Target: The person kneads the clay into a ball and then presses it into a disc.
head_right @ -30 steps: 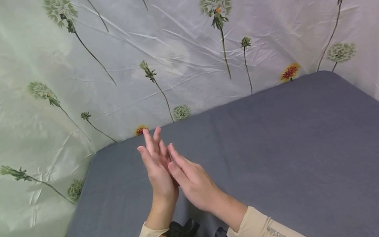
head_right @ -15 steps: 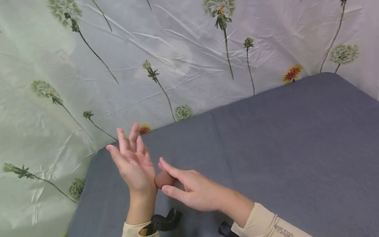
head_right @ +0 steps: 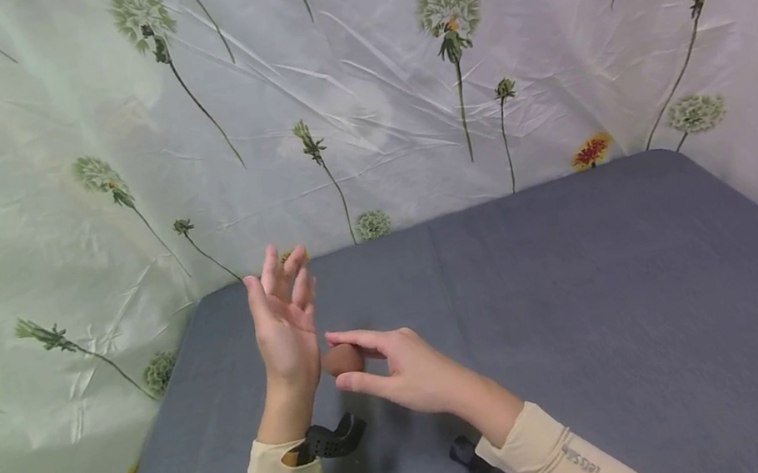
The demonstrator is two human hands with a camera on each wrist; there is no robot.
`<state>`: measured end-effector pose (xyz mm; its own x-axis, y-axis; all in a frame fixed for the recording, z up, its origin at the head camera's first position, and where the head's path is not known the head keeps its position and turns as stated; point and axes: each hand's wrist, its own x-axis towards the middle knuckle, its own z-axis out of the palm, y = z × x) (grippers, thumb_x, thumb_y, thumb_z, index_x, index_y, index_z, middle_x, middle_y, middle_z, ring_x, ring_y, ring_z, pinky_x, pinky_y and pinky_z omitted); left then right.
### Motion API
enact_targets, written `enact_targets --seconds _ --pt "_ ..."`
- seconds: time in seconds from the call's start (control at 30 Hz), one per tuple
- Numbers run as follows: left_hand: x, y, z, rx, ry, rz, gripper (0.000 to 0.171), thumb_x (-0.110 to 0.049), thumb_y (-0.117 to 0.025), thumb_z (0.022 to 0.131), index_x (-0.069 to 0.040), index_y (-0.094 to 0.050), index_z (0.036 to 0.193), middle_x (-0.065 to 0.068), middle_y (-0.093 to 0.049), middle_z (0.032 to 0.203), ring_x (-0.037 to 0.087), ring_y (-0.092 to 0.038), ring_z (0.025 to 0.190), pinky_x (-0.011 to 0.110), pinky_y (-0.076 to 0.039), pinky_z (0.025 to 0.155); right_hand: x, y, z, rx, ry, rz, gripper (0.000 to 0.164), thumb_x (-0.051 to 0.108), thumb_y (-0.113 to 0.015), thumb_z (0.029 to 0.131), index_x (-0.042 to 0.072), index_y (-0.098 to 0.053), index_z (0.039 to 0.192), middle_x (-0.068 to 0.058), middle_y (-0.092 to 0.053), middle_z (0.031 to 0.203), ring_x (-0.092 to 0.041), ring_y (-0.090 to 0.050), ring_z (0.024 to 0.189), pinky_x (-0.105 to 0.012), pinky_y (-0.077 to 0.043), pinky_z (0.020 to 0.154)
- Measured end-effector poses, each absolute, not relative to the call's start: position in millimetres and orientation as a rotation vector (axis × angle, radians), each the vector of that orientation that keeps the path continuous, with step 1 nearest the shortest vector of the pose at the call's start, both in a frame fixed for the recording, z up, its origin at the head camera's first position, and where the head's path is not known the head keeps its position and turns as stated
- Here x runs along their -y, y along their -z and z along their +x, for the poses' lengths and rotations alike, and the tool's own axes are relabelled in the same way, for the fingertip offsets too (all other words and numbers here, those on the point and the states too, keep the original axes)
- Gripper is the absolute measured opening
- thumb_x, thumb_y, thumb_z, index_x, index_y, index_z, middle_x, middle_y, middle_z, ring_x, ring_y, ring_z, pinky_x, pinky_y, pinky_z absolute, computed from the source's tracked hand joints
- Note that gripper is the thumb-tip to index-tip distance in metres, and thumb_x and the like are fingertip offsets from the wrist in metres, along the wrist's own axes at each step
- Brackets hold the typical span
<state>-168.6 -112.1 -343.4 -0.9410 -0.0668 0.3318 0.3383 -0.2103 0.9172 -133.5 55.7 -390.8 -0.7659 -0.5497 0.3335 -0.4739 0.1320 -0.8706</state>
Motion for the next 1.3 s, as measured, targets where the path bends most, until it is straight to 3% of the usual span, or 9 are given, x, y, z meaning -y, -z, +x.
enact_targets --seconds 0.1,0.2,0.43,0.97,1.3 --pt "113.0 346.6 -171.7 1.854 2.2 -0.359 0.067 -0.055 -0.02 0.117 -0.017 -0.032 0.17 0.02 -0.055 0.156 0.031 -0.047 0.155 0.055 -0.032 0.13 -61.2 392.2 -135.8 -2.354 1.738 -1.039 0.049 0.025 -0.073 0.106 0.013 -0.062 0.152 -0.005 -0.069 0.147 -0.017 -0.07 0.127 -0.035 -0.056 0.107" --pt "113.4 349.9 -173.5 1.934 2.166 -0.374 0.063 -0.051 -0.021 0.118 -0.016 -0.037 0.167 0.018 -0.062 0.149 0.031 -0.055 0.148 0.055 -0.039 0.124 -67.6 392.1 -137.9 -2.434 1.721 -1.026 0.048 0.025 -0.076 0.103 0.016 -0.065 0.149 -0.002 -0.072 0.137 -0.011 -0.069 0.114 -0.034 -0.058 0.097" --pt "115.9 356.5 -173.3 2.062 2.117 -0.389 0.059 -0.045 -0.024 0.119 -0.014 -0.039 0.167 0.023 -0.064 0.145 0.035 -0.06 0.142 0.053 -0.043 0.123 -87.6 392.5 -144.4 -2.579 1.682 -0.942 0.048 0.025 -0.082 0.098 0.018 -0.07 0.144 0.002 -0.071 0.119 -0.01 -0.057 0.09 -0.028 -0.048 0.071" --pt "140.7 386.9 -165.2 2.386 1.922 -0.449 0.05 -0.031 -0.04 0.119 -0.016 -0.039 0.166 0.02 -0.067 0.14 0.035 -0.064 0.136 0.055 -0.051 0.115 -135.1 403.1 -148.8 -2.678 1.594 -0.856 0.047 0.026 -0.089 0.091 0.023 -0.073 0.135 0.008 -0.076 0.122 -0.004 -0.068 0.103 -0.028 -0.054 0.081" --pt "159.3 399.6 -157.9 2.466 1.854 -0.509 0.044 -0.025 -0.048 0.117 -0.012 -0.051 0.159 0.027 -0.068 0.134 0.035 -0.069 0.13 0.039 -0.058 0.107 -163.3 407.3 -145.0 -2.764 1.487 -0.804 0.043 0.029 -0.088 0.092 0.026 -0.076 0.132 0.009 -0.07 0.117 -0.003 -0.062 0.101 -0.025 -0.046 0.069"
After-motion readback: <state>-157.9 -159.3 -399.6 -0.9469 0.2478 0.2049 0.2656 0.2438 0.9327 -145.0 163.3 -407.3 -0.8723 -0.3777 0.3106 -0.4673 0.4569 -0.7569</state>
